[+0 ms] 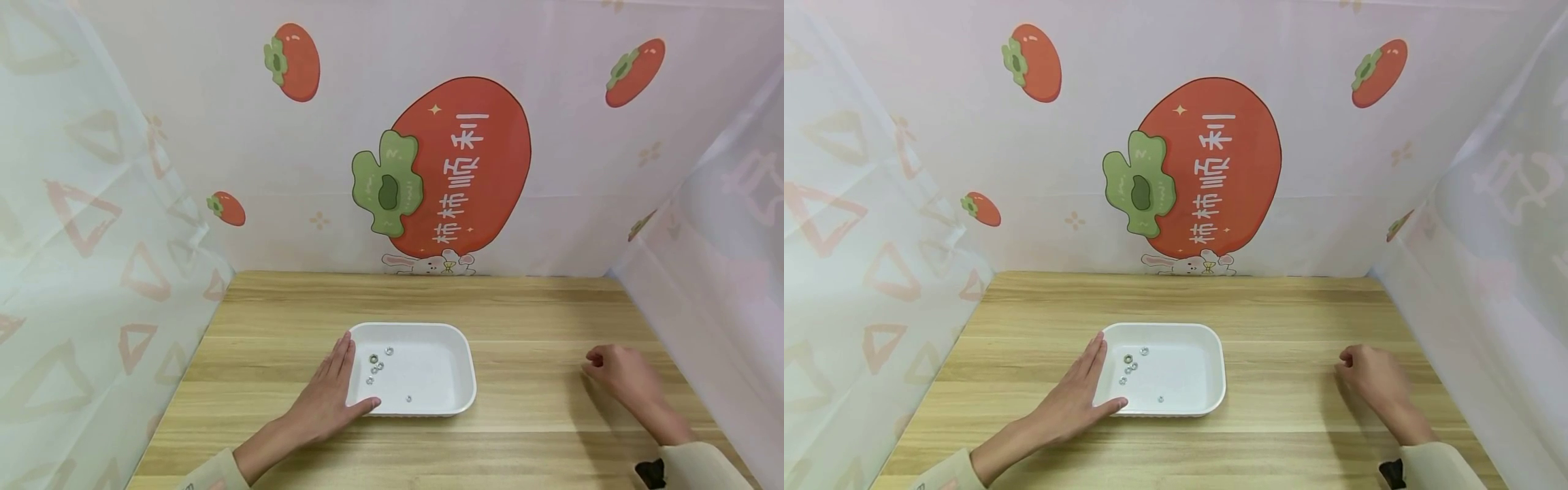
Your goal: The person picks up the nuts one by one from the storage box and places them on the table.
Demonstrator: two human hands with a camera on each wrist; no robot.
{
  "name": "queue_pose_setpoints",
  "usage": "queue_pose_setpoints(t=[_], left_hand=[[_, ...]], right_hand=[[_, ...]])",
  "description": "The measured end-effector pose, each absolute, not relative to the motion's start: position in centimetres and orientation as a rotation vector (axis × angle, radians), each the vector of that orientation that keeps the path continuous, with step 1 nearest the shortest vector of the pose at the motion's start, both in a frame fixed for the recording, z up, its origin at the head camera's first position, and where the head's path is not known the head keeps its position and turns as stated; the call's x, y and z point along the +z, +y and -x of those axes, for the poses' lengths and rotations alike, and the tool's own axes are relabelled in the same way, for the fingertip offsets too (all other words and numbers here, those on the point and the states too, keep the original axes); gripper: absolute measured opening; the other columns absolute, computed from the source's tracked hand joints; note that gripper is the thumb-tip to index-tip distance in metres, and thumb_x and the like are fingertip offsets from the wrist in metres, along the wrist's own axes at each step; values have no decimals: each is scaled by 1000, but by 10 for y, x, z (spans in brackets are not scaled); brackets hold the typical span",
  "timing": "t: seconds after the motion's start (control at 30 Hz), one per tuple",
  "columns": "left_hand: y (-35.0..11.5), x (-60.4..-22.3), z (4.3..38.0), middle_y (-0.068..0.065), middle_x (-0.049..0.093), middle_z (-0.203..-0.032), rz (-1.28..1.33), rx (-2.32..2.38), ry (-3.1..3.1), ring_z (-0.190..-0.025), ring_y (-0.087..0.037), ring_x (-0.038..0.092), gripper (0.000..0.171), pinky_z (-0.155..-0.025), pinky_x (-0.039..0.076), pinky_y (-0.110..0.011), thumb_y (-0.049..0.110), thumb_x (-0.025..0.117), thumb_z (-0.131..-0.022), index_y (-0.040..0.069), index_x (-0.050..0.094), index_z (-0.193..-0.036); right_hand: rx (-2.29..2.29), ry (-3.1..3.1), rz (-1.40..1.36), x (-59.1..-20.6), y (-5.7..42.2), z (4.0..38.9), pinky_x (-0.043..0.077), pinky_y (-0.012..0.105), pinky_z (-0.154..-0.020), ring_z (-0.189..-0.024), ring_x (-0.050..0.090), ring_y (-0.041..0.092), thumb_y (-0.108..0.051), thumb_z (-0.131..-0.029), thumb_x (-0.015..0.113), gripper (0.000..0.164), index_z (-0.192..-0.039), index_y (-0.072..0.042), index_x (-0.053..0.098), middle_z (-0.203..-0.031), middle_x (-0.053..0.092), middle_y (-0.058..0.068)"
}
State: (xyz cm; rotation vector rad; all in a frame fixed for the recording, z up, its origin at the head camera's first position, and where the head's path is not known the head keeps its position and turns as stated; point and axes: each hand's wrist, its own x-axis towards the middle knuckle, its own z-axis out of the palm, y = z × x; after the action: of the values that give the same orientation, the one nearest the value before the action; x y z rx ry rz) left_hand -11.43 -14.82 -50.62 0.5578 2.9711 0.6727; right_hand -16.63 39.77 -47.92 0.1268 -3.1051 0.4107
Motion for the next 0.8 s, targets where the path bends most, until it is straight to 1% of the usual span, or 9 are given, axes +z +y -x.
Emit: queue_pose_setpoints(t=[0.07, 0.3, 0.43, 0.53, 0.67, 0.8], left_hand=[[-148, -506, 114, -19, 0, -177, -555, 674, 2968, -163, -37, 9, 114, -130, 21, -55, 70, 58, -98, -7, 9, -166], [-149, -508, 114, -16, -3, -178, -553, 660, 2970, -164, -36, 9, 115, -130, 21, -55, 71, 58, -98, -6, 8, -167], [-149, -508, 114, -18, -1, -178, -567, 674, 2978, -163, -38, 10, 115, -130, 22, -56, 71, 59, -98, -8, 10, -166], [-149, -508, 114, -17, -3, -178, -567, 667, 2974, -163, -38, 10, 115, -130, 22, -56, 71, 59, -98, -8, 9, -166], [-149, -508, 114, -14, -8, -178, -549, 643, 2955, -164, -35, 6, 116, -131, 19, -54, 72, 57, -98, -5, 5, -167], [-149, -507, 115, -14, -8, -177, -547, 656, 2948, -164, -36, 6, 115, -131, 19, -54, 72, 57, -98, -5, 5, -167]], right_hand=[[402, -3088, -146, -475, 390, 166, 60, 54, -68, -84, 74, 41, -14, -93, 78, 24, -106, 5, 78, -97, 77, 22], [431, -2981, -245, -462, 358, 166, 56, 41, -55, -69, 70, 23, -13, -90, 79, 17, -99, 2, 80, -83, 77, 8], [439, -2936, -311, -455, 341, 167, 55, 38, -54, -67, 69, 18, -13, -89, 81, 16, -98, 0, 81, -81, 77, 4], [437, -2903, -366, -450, 329, 168, 55, 37, -54, -66, 69, 17, -13, -88, 83, 16, -98, 0, 81, -80, 76, 3], [427, -2865, -425, -445, 314, 169, 55, 35, -54, -65, 69, 15, -12, -86, 85, 15, -96, -1, 81, -79, 76, 2], [408, -2848, -456, -441, 302, 169, 56, 33, -56, -66, 69, 13, -12, -85, 86, 14, -96, -3, 82, -79, 76, 0]])
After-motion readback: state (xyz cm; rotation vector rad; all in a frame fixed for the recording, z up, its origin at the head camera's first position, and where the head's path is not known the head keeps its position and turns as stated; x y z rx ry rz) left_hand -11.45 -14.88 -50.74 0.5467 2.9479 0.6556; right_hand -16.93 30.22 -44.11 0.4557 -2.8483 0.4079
